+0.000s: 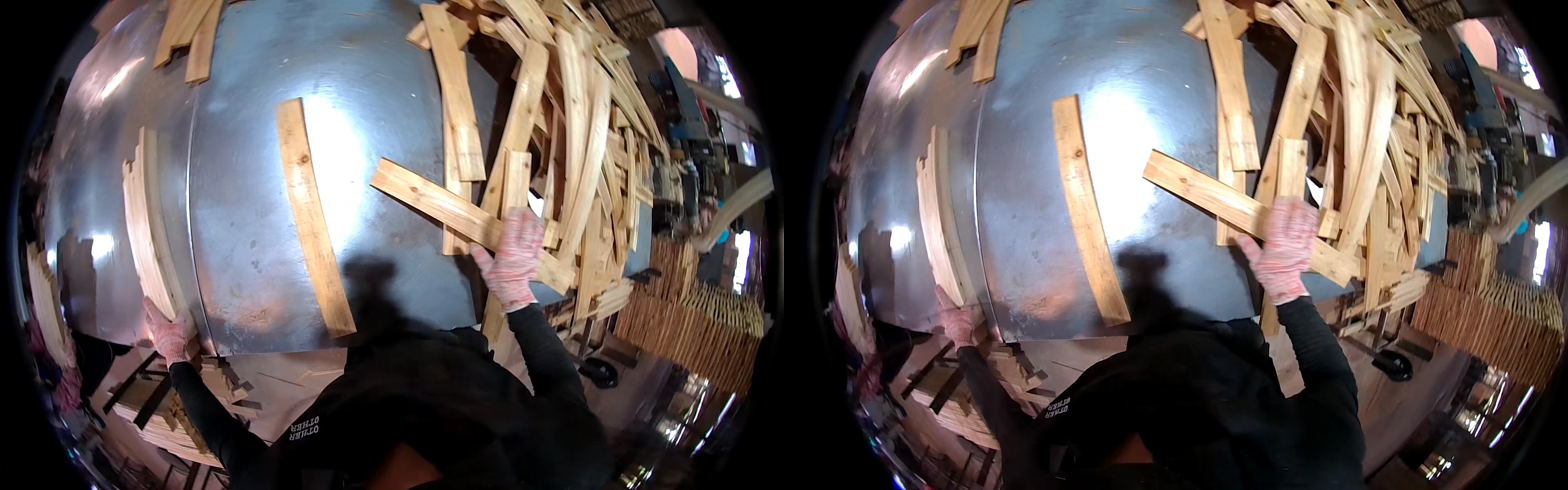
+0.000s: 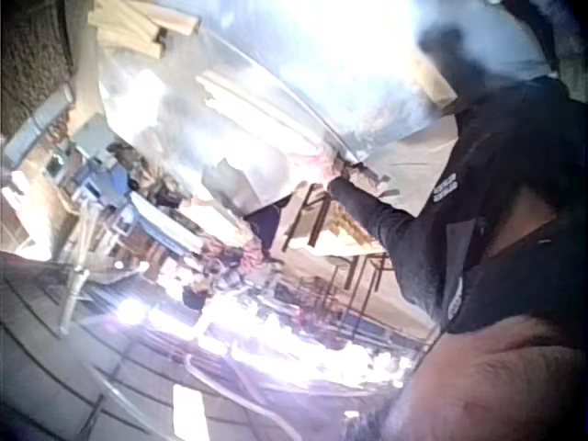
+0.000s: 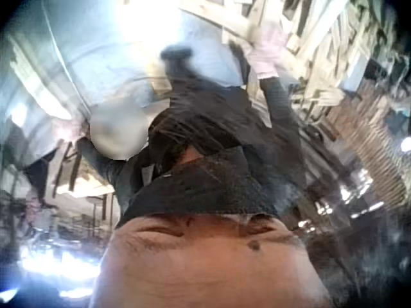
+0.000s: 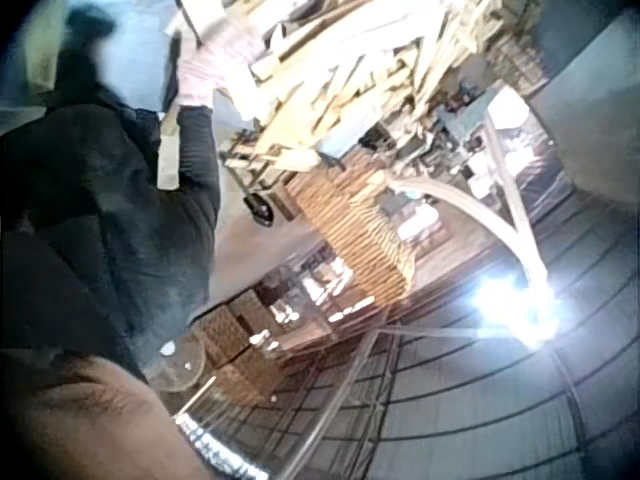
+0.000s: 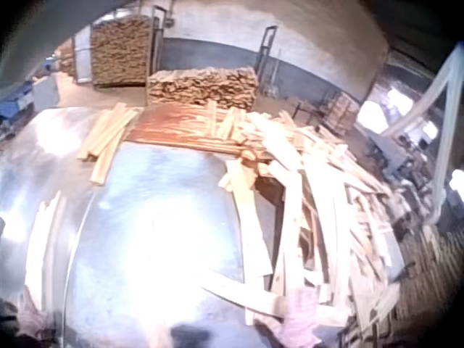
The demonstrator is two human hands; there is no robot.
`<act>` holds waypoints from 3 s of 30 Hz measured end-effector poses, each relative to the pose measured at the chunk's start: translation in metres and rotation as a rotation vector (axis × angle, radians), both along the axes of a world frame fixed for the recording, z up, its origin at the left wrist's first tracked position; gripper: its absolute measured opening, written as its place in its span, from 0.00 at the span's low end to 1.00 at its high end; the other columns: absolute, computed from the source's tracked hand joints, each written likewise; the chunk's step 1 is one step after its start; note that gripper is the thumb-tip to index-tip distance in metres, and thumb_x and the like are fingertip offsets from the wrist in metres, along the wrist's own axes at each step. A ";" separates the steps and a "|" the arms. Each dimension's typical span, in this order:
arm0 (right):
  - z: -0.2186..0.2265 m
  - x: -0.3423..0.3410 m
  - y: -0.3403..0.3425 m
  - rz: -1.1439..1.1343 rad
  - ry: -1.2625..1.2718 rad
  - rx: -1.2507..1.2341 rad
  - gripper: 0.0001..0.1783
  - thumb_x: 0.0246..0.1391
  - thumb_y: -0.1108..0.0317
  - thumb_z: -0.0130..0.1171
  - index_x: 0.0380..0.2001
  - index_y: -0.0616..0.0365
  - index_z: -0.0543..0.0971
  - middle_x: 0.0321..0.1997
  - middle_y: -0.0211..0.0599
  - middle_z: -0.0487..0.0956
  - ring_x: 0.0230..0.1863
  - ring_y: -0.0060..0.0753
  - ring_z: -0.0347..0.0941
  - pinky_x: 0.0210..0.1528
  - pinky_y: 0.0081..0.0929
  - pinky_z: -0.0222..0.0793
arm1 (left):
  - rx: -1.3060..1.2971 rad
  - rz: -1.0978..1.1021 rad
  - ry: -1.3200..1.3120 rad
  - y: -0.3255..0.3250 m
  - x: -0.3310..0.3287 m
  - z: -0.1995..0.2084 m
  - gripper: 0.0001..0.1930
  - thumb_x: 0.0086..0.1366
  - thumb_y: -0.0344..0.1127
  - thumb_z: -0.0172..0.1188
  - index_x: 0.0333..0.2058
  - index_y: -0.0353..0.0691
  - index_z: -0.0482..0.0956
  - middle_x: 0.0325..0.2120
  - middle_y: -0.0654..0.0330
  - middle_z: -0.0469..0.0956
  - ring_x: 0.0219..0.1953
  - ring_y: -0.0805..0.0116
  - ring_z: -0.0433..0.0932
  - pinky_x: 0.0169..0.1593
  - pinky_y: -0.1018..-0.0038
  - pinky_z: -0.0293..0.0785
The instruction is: The person sorts wooden planks on a metal table, picking up pieces from a disorganized pile and arranging them into neat stacks. The person handles the wood by hand, wearing pink gloves, and repeatedly moves planks from the right side of the table to the left side to create organized piles.
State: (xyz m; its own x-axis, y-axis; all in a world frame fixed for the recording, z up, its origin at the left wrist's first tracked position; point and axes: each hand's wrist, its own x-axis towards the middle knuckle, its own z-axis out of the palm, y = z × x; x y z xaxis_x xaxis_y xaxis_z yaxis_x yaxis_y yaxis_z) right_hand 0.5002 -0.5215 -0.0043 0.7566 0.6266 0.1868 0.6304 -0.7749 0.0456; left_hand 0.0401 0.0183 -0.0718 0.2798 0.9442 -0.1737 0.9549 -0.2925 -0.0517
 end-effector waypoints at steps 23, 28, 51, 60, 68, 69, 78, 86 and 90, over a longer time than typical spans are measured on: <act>0.016 0.066 -0.158 0.000 0.596 0.161 0.41 0.51 0.49 0.68 0.65 0.54 0.70 0.67 0.59 0.68 0.68 0.54 0.64 0.69 0.47 0.58 | 0.093 -0.266 -0.341 -0.327 0.352 -0.011 0.49 0.58 0.44 0.68 0.71 0.35 0.49 0.62 0.36 0.64 0.64 0.39 0.64 0.65 0.52 0.63; -0.084 0.029 -0.338 -0.725 -0.012 0.103 0.54 0.37 0.40 0.74 0.59 0.68 0.70 0.63 0.56 0.71 0.65 0.58 0.65 0.69 0.50 0.57 | 0.148 -0.794 -0.694 -0.430 0.378 0.004 0.46 0.57 0.38 0.71 0.68 0.29 0.55 0.63 0.39 0.61 0.66 0.42 0.62 0.68 0.56 0.61; 0.027 0.207 -0.083 -0.249 -0.002 -0.163 0.53 0.50 0.45 0.68 0.74 0.49 0.56 0.69 0.56 0.65 0.66 0.61 0.64 0.68 0.49 0.60 | -0.667 0.035 -0.842 -0.375 0.354 0.038 0.28 0.63 0.42 0.63 0.56 0.34 0.65 0.43 0.43 0.77 0.42 0.50 0.81 0.44 0.56 0.80; 0.021 0.114 0.023 0.388 0.366 -0.247 0.42 0.59 0.40 0.56 0.71 0.46 0.62 0.62 0.51 0.72 0.61 0.54 0.71 0.60 0.51 0.69 | -0.394 0.122 -0.403 -0.309 0.349 0.011 0.48 0.61 0.51 0.65 0.69 0.31 0.47 0.53 0.39 0.72 0.51 0.42 0.77 0.55 0.52 0.74; 0.042 0.280 0.192 0.235 -0.039 -0.493 0.54 0.45 0.35 0.68 0.69 0.51 0.61 0.66 0.48 0.69 0.70 0.53 0.62 0.72 0.53 0.52 | 0.316 -0.378 -0.327 -0.258 0.275 0.011 0.47 0.57 0.45 0.69 0.68 0.32 0.54 0.51 0.39 0.71 0.49 0.44 0.75 0.45 0.54 0.75; 0.058 0.274 0.209 0.175 0.111 -0.619 0.54 0.44 0.34 0.68 0.68 0.51 0.62 0.64 0.48 0.71 0.68 0.53 0.64 0.70 0.51 0.57 | -0.135 -0.384 -0.385 -0.275 0.272 0.003 0.51 0.54 0.53 0.69 0.69 0.34 0.54 0.53 0.41 0.69 0.53 0.45 0.71 0.48 0.55 0.75; 0.041 0.092 0.102 0.503 -0.016 -0.366 0.31 0.54 0.50 0.63 0.57 0.52 0.71 0.39 0.42 0.79 0.37 0.44 0.78 0.37 0.41 0.76 | -0.166 0.077 -0.330 -0.280 0.306 -0.002 0.47 0.50 0.37 0.66 0.67 0.31 0.55 0.43 0.42 0.76 0.43 0.43 0.79 0.47 0.53 0.77; -0.023 0.074 0.034 -0.014 0.789 -0.037 0.30 0.56 0.45 0.60 0.52 0.57 0.79 0.46 0.53 0.82 0.50 0.55 0.78 0.53 0.48 0.72 | -0.961 0.185 -1.449 -0.309 0.293 0.072 0.44 0.60 0.48 0.63 0.69 0.34 0.56 0.41 0.60 0.73 0.40 0.72 0.75 0.44 0.77 0.76; 0.030 0.075 0.100 0.079 0.689 0.184 0.29 0.61 0.43 0.53 0.48 0.61 0.77 0.45 0.57 0.81 0.48 0.60 0.78 0.49 0.51 0.73 | -0.887 0.215 -1.441 -0.403 0.317 0.041 0.52 0.58 0.41 0.67 0.72 0.29 0.44 0.61 0.44 0.65 0.59 0.56 0.70 0.62 0.68 0.69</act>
State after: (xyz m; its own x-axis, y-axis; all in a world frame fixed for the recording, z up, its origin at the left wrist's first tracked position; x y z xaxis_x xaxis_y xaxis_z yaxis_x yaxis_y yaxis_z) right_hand 0.5750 -0.4216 0.0258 0.6942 0.6888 -0.2089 0.5235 -0.6824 -0.5102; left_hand 0.3572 -0.3850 -0.0304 0.5587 0.7438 -0.3670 0.1023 0.3773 0.9204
